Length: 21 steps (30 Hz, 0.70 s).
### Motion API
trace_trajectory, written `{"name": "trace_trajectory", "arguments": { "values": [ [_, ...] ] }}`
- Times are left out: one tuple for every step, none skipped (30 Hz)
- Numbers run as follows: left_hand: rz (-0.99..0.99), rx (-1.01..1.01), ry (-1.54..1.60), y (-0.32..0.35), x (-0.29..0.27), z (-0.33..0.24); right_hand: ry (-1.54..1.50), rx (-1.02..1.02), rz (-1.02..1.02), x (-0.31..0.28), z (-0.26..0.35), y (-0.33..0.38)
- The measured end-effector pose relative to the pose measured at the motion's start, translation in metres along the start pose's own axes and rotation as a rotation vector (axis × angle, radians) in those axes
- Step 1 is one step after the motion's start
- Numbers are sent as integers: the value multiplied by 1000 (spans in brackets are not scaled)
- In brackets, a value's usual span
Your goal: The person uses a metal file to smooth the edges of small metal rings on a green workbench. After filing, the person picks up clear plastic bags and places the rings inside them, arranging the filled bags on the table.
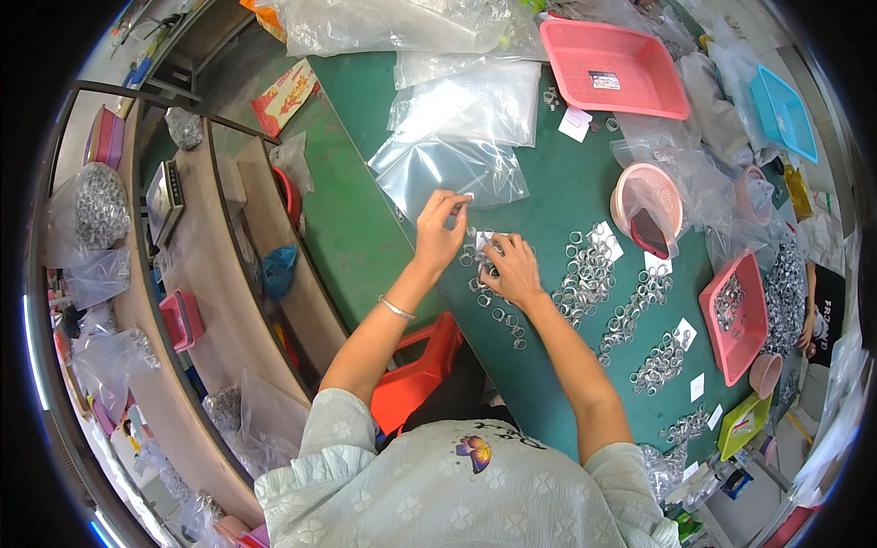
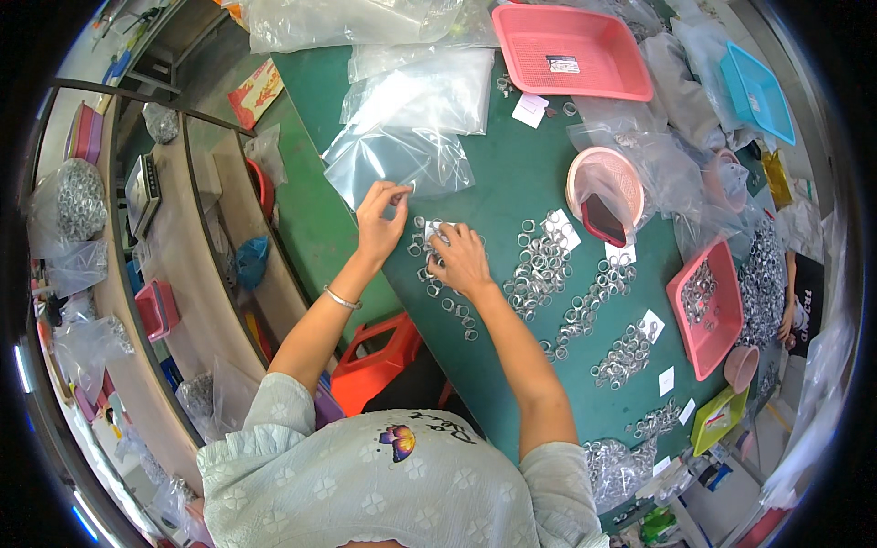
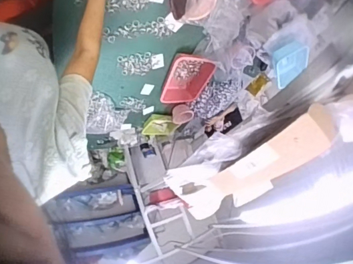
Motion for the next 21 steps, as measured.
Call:
{"name": "trace_trajectory", "arguments": {
  "values": [
    [-1, -6, 3, -1, 0, -1, 16, -11, 18, 1, 0, 1],
    [-1, -12, 7, -2, 0, -2, 33, -22, 37, 2, 0, 2],
    [-1, -16, 10, -3, 0, -4, 49, -34, 54, 2, 1, 2],
    [-4, -20, 15, -3, 1, -3, 67, -46, 59, 4, 1, 2],
    [-7, -23, 20, -3, 2, -1, 85, -58, 65, 6, 2, 2],
    [-9, -26, 25, -3, 3, 0, 104, -70, 70, 7, 3, 1],
    [-9, -30, 30, -3, 4, 0, 115, -95, 64, 9, 2, 2],
    [-8, -34, 35, -2, 4, 0, 126, -119, 59, 10, 1, 3],
    [-6, -37, 41, -3, 4, 0, 137, -143, 52, 10, 1, 3],
    [-6, -34, 39, -4, 3, -1, 133, -148, 39, 11, 0, 3],
    [-5, -32, 38, -4, 3, -1, 128, -154, 25, 11, 0, 4],
    [-5, -29, 36, -6, 2, -2, 124, -160, 12, 12, 0, 4],
    [-6, -23, 38, -7, 1, -4, 106, -156, -18, 12, -1, 4],
    [-7, -16, 39, -8, 0, -5, 89, -153, -47, 12, -3, 3],
    [-9, -12, 40, -9, 0, -6, 70, -150, -76, 11, -3, 2],
    [-14, -17, 51, -9, 0, -6, 38, -124, -87, 9, -2, 2],
    [-19, -21, 62, -9, 0, -6, 7, -98, -100, 6, -3, 1],
    [-23, -25, 75, -9, 0, -6, -23, -70, -112, 4, -2, 1],
    [-19, -20, 75, -10, 0, -7, -70, -12, -125, 4, -4, 1],
    [-15, -15, 76, -10, 1, -7, -116, 46, -139, 5, -7, 2],
    [-14, -19, 70, -10, -1, -8, -170, 102, -145, 6, -8, 1]
  ]
}}
Point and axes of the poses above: each hand's wrist, its own y-axis away from the middle knuckle, its own x-axis out of the palm, z = x × y, the point moved 3 cm from there along -y, towards the middle knuckle, and after that the axes turned 5 degrees about -x, right-handed, at the moved point
